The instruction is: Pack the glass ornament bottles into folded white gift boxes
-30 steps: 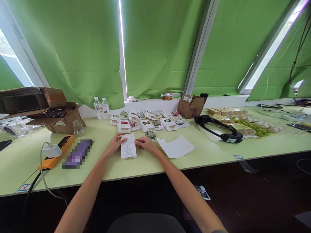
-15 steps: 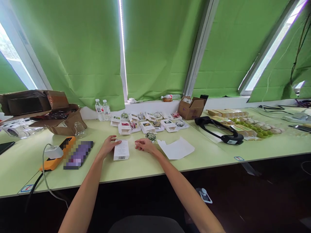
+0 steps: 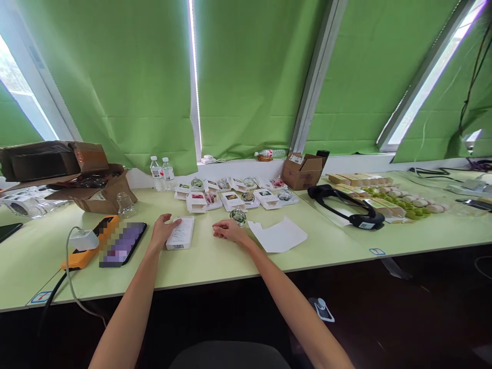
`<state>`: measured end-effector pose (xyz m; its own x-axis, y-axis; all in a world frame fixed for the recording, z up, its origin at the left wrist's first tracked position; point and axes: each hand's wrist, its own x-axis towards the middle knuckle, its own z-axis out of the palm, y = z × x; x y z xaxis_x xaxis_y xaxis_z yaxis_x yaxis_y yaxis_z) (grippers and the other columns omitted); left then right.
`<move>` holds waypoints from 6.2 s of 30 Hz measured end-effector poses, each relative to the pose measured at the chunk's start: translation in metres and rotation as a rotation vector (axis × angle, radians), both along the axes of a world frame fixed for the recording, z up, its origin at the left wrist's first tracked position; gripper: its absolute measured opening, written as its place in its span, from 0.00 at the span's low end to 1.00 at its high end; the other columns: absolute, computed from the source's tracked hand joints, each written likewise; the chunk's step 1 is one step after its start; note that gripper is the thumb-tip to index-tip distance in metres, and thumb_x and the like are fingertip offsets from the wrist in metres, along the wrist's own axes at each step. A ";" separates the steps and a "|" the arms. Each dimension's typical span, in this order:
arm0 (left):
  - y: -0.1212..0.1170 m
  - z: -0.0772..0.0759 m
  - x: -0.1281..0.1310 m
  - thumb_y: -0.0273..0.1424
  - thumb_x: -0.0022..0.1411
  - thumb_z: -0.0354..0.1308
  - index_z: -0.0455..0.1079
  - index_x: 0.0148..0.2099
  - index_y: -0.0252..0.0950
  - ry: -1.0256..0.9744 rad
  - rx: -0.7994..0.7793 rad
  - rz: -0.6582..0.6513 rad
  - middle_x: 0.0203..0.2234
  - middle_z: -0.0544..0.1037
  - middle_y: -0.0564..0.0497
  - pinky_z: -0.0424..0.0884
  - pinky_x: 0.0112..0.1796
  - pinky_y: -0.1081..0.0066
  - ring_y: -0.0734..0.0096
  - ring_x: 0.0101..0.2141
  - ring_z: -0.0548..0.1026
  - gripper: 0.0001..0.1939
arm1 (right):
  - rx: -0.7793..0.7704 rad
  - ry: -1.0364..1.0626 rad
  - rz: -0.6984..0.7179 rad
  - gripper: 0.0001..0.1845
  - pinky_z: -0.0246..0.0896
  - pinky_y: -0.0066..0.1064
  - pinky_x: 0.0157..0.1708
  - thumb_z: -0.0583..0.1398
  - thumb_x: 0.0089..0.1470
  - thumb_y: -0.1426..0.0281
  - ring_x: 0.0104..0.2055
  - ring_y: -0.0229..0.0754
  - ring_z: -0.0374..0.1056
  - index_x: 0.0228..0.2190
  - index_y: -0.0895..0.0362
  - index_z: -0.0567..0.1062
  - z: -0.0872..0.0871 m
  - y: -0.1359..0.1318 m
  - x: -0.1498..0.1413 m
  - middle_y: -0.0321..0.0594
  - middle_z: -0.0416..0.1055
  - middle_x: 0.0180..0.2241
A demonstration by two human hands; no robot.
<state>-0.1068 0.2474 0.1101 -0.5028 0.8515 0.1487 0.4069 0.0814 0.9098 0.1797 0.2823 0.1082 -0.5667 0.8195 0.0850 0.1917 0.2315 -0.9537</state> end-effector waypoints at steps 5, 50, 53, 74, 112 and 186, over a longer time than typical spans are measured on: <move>-0.003 0.007 0.008 0.45 0.52 0.63 0.66 0.51 0.35 0.037 0.008 -0.055 0.54 0.70 0.38 0.73 0.38 0.67 0.58 0.44 0.76 0.28 | 0.001 -0.007 -0.003 0.19 0.61 0.25 0.26 0.62 0.52 0.58 0.28 0.35 0.66 0.38 0.61 0.77 -0.002 0.001 0.001 0.44 0.76 0.30; -0.050 0.020 0.054 0.40 0.65 0.47 0.71 0.37 0.39 0.532 0.397 -0.073 0.39 0.76 0.46 0.65 0.50 0.66 0.62 0.44 0.73 0.15 | 0.874 -0.143 -0.286 0.14 0.64 0.34 0.36 0.51 0.63 0.67 0.35 0.44 0.70 0.35 0.55 0.76 -0.011 -0.093 0.029 0.45 0.75 0.33; -0.068 0.015 0.057 0.40 0.64 0.49 0.72 0.36 0.39 0.468 0.419 -0.104 0.39 0.76 0.47 0.68 0.47 0.66 0.63 0.42 0.74 0.14 | 0.849 -0.155 -0.288 0.15 0.64 0.33 0.35 0.51 0.63 0.66 0.34 0.43 0.70 0.35 0.56 0.76 -0.012 -0.092 0.028 0.45 0.75 0.33; -0.100 -0.003 0.042 0.50 0.57 0.56 0.74 0.33 0.35 -0.144 0.166 -0.179 0.19 0.71 0.53 0.64 0.24 0.75 0.73 0.22 0.68 0.21 | 0.959 -0.338 -0.380 0.14 0.63 0.41 0.49 0.52 0.62 0.68 0.49 0.49 0.66 0.42 0.55 0.76 0.030 -0.113 0.039 0.47 0.73 0.43; -0.109 0.006 0.047 0.49 0.57 0.57 0.74 0.32 0.34 -0.150 0.077 -0.267 0.21 0.72 0.52 0.65 0.28 0.74 0.73 0.24 0.68 0.21 | 0.415 -1.179 -0.497 0.24 0.60 0.38 0.39 0.49 0.63 0.57 0.46 0.54 0.68 0.43 0.63 0.73 0.055 -0.122 0.078 0.55 0.70 0.43; -0.128 0.020 0.112 0.44 0.57 0.60 0.67 0.54 0.36 -0.779 0.050 -0.476 0.49 0.76 0.43 0.73 0.41 0.66 0.60 0.43 0.77 0.26 | 0.543 -0.387 0.268 0.27 0.48 0.41 0.62 0.59 0.56 0.70 0.67 0.47 0.44 0.57 0.48 0.65 0.056 -0.169 0.010 0.38 0.43 0.67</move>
<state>0.0056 0.1193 0.1302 -0.0741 0.9963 -0.0434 -0.3428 0.0154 0.9393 0.1902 0.1134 0.1646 -0.8145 0.5470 0.1936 0.3630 0.7406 -0.5654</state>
